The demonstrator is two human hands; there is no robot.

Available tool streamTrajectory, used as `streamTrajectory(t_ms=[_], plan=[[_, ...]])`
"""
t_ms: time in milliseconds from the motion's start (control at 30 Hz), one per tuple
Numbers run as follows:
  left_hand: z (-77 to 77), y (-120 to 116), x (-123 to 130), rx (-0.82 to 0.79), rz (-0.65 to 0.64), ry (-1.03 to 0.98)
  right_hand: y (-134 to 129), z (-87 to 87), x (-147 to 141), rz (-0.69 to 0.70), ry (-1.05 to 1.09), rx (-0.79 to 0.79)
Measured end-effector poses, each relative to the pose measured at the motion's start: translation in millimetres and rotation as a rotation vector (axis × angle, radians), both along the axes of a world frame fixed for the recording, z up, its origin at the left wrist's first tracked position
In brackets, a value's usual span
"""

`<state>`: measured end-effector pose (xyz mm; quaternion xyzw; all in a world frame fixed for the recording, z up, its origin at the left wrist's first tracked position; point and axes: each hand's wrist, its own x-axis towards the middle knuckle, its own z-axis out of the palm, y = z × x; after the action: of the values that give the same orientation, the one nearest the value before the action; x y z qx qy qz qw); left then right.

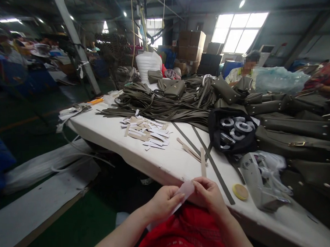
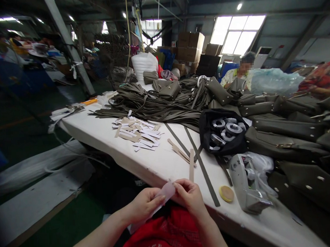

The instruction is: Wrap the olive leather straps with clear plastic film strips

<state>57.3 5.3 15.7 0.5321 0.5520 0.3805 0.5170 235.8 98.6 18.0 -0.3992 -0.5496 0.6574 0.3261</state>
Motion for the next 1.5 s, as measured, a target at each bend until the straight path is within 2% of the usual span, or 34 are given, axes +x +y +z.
streamTrajectory(t_ms=[200, 300, 467, 567, 633, 733, 800, 867, 1000, 1067, 1167, 1233, 1367, 1500], plan=[[5.0, -1, -1, -0.038, 0.023, -0.030, 1, 1.2, 4, 0.029, 0.037, 0.048], [6.5, -2, 0, -0.063, 0.020, -0.043, 0, 4.6, 4, 0.053, -0.014, 0.051], [7.8, -9, 6, -0.082, 0.057, -0.117, -4, 4.7, 0, 0.006, -0.026, -0.074], [6.2, -11, 12, -0.030, 0.091, -0.134, -4, 0.7, -2, -0.035, -0.006, -0.108], [3.9, -10, 13, 0.012, 0.170, -0.166, -3, -1.8, -3, -0.065, -0.004, -0.099], [3.0, -7, 5, 0.088, 0.370, -0.193, 0, -3.0, -1, -0.093, -0.017, -0.062], [7.9, -7, -6, 0.146, 0.422, -0.165, 1, -1.4, 1, -0.077, -0.038, -0.013], [18.3, -8, -20, 0.178, 0.303, -0.132, 0, 2.1, 2, -0.024, -0.057, 0.067], [46.4, -11, -30, 0.190, -0.191, 0.044, -6, 10.2, -1, 0.074, -0.057, 0.158], [55.7, -10, -24, 0.211, -0.329, 0.196, -8, 12.6, -3, 0.075, -0.062, 0.196], [59.0, -8, -12, 0.278, -0.375, 0.327, -8, 14.9, -4, 0.025, -0.084, 0.284], [57.4, -7, -8, 0.327, -0.344, 0.346, -8, 17.1, -1, 0.015, -0.069, 0.308], [57.5, -8, -8, 0.365, -0.292, 0.359, -7, 24.4, 3, 0.128, -0.037, 0.347], [61.8, -10, -10, 0.364, -0.358, 0.319, -8, 28.5, -3, 0.181, -0.111, 0.353]])
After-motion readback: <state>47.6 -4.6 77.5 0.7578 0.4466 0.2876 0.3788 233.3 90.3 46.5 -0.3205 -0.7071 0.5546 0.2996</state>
